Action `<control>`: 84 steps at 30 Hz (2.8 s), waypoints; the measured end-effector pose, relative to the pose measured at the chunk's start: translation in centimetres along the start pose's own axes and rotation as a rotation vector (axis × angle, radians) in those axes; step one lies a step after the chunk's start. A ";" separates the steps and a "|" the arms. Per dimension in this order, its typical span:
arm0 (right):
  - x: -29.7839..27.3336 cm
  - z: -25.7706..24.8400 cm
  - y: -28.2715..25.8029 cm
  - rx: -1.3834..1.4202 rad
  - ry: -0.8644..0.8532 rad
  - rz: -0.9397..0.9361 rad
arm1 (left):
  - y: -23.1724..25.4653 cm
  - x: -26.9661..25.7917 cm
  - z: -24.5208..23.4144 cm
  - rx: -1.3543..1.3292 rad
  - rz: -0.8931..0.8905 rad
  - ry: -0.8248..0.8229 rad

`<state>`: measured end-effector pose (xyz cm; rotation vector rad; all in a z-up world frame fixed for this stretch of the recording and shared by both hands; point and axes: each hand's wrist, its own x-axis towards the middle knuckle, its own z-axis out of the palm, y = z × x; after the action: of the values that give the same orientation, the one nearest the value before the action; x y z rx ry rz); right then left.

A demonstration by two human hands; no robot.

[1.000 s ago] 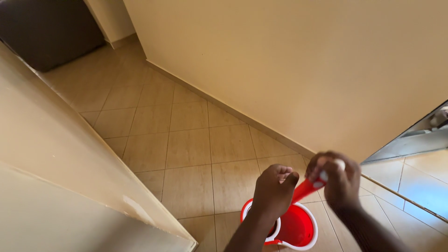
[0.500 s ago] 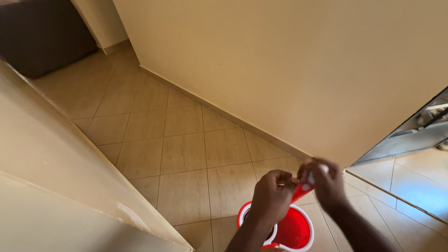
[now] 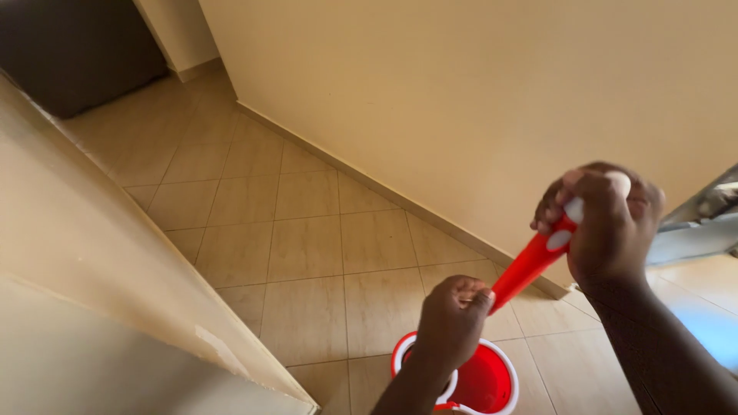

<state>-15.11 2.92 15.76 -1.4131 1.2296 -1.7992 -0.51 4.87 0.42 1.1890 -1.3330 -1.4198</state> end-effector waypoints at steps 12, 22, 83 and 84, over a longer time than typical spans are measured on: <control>-6.0 -2.5 9.6 0.052 -0.009 0.006 | -0.1 -0.2 0.3 0.145 0.029 -0.241; -12.8 -5.7 16.7 0.001 -0.118 0.166 | -1.4 0.9 -1.7 0.202 -0.162 0.140; -13.0 -5.4 20.7 -0.102 -0.086 0.451 | -2.9 -1.6 -5.6 0.074 -0.200 0.254; -12.4 -5.4 20.7 -0.029 -0.076 0.364 | -3.1 -1.8 -5.6 0.079 -0.187 0.261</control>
<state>-18.83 5.99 -8.46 -1.1711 1.3759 -1.4726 5.43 5.73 -2.45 1.5279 -1.1284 -1.2959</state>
